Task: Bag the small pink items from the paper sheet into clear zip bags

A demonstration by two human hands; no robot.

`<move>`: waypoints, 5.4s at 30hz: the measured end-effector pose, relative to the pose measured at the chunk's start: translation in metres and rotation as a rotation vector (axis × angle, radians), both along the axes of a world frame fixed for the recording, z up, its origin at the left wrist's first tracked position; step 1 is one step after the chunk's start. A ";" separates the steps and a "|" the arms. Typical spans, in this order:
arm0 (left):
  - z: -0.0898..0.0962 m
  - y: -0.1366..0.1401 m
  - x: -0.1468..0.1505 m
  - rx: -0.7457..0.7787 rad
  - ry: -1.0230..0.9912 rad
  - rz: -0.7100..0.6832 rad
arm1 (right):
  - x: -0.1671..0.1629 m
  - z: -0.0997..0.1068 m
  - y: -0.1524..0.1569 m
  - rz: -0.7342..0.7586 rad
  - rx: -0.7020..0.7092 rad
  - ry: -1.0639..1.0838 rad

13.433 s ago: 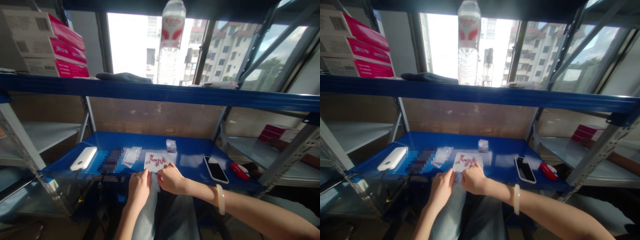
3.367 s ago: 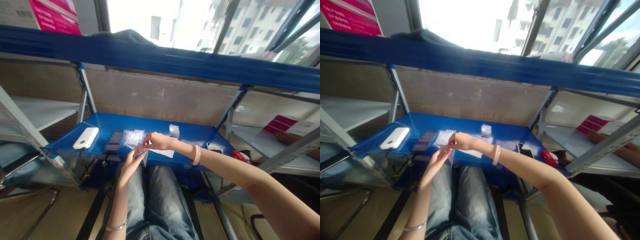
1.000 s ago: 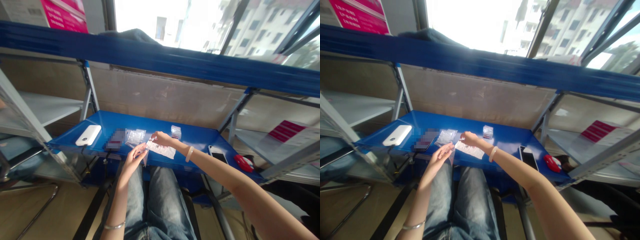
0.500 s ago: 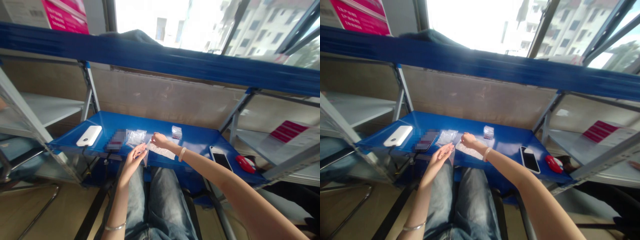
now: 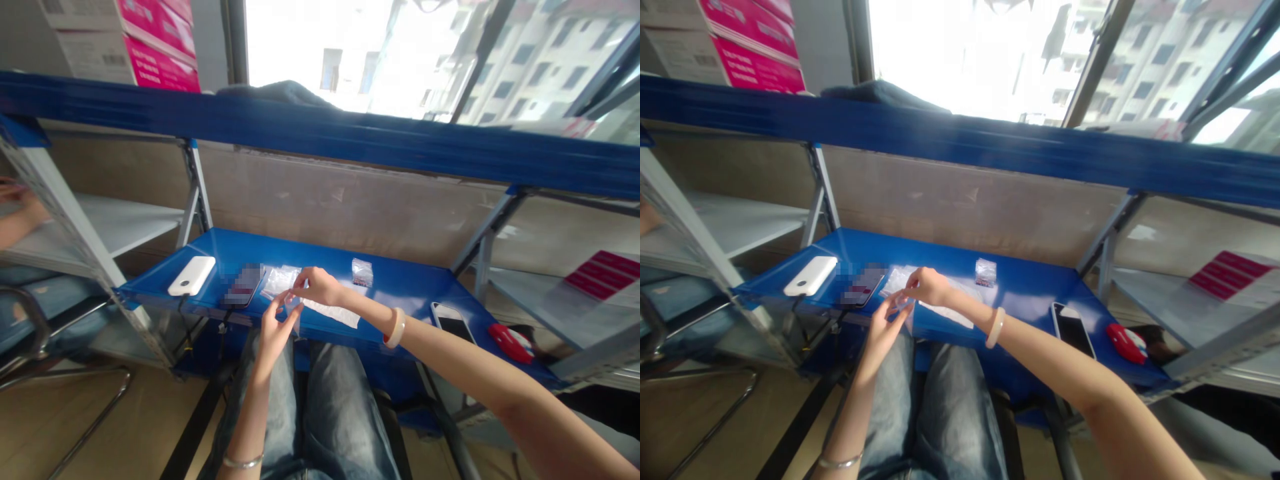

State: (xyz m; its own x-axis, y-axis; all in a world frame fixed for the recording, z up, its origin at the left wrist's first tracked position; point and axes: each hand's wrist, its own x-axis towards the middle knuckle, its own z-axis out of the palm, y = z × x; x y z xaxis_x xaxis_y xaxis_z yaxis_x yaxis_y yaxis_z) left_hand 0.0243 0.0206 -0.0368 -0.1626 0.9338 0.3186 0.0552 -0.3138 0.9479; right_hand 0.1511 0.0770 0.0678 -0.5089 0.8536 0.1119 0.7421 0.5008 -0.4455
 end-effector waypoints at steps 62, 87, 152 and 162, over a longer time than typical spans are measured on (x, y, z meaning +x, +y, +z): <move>0.024 -0.011 -0.003 -0.105 -0.254 -0.063 | 0.048 -0.033 -0.035 -0.030 -0.118 0.398; 0.019 -0.011 0.015 -0.094 -0.138 -0.095 | 0.044 -0.038 -0.050 0.094 -0.123 0.486; -0.017 -0.090 0.035 -0.067 0.162 0.053 | 0.364 -0.085 -0.115 -1.315 0.275 0.166; 0.007 -0.123 0.052 -0.162 0.196 -0.646 | 0.139 -0.050 -0.210 -0.501 -0.144 0.688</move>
